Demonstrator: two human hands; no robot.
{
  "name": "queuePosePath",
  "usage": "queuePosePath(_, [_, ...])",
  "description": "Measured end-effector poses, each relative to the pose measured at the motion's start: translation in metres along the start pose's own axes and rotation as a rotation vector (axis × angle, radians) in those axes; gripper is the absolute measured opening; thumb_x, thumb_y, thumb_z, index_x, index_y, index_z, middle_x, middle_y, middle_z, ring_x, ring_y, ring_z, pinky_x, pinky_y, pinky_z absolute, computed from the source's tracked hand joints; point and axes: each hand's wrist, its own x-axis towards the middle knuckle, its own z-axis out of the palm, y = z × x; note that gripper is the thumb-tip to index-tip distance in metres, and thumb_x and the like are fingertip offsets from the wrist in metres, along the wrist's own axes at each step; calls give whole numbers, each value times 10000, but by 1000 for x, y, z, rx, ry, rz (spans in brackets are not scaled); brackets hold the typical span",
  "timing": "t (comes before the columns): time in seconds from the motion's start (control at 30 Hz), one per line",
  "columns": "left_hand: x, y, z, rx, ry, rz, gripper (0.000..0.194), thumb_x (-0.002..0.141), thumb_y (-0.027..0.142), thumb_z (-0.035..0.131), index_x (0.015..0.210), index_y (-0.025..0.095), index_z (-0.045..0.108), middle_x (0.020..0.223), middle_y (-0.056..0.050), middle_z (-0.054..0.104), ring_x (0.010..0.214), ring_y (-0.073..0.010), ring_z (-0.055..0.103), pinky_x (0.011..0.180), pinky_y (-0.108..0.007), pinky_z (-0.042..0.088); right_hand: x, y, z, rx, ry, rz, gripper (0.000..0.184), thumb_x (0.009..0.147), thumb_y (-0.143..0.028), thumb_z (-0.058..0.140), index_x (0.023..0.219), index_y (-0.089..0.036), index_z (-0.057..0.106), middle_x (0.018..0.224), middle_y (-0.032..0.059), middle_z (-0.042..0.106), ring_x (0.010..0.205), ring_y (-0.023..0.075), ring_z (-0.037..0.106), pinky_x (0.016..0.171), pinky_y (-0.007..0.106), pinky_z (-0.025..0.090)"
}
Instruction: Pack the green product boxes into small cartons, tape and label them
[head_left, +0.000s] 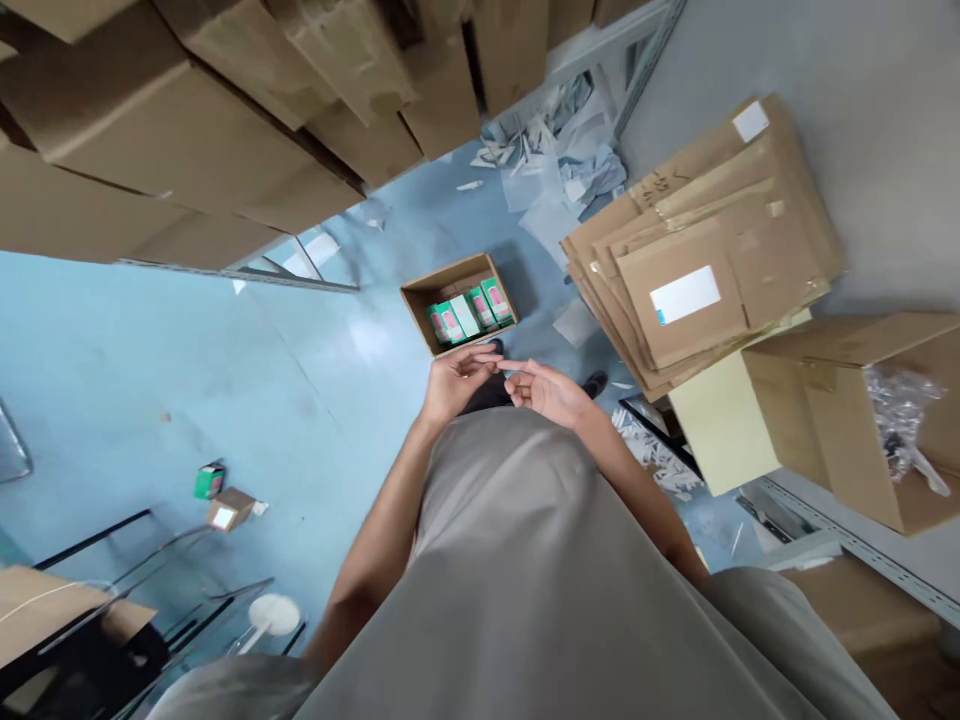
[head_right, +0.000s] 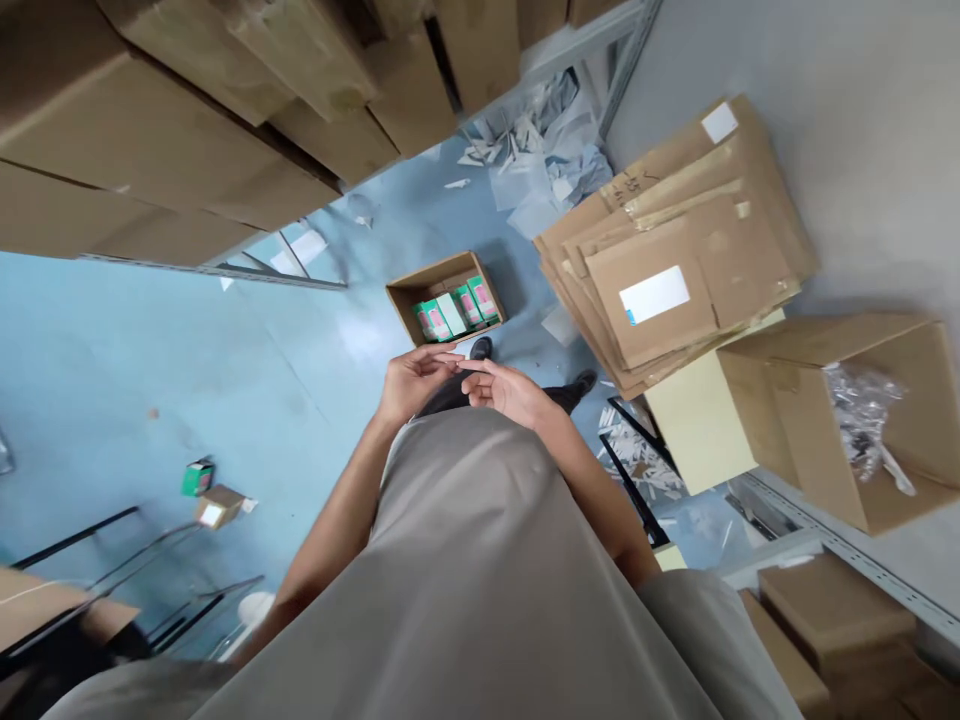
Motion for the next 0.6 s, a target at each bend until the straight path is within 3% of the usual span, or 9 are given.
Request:
queuePosePath(0.13, [29, -33, -83, 62, -28, -96, 505, 822, 476, 876, 1205, 155, 805, 1154, -159, 881, 996, -296, 864, 993, -466, 708, 84, 25, 32, 57, 76, 81, 247, 1134, -352, 627, 1243, -178, 763, 904, 39, 796, 807, 165, 711, 828, 276, 575])
queuePosePath(0.27, [64, -74, -133, 179, -31, -245, 391, 902, 334, 741, 1225, 117, 771, 1153, -180, 868, 920, -259, 851, 935, -449, 705, 143, 44, 43, 91, 193, 102, 229, 1142, -293, 572, 1257, -191, 742, 915, 44, 820, 845, 187, 738, 889, 310, 577])
queuePosePath(0.43, [124, -138, -160, 280, -43, -380, 410, 909, 232, 626, 1285, 118, 743, 1223, -173, 857, 956, -236, 839, 945, -427, 687, 195, 60, 30, 138, 221, 103, 254, 1128, -341, 619, 1310, -207, 736, 1028, 52, 848, 963, 210, 765, 987, 354, 573])
queuePosePath(0.6, [197, -230, -170, 631, -118, -396, 367, 851, 147, 593, 1153, 151, 800, 1292, -148, 844, 1273, -291, 767, 1143, -438, 606, 266, 80, -25, 252, 247, 100, 244, 1105, -397, 677, 1267, -222, 732, 1202, 70, 848, 1142, 222, 772, 1110, 395, 556])
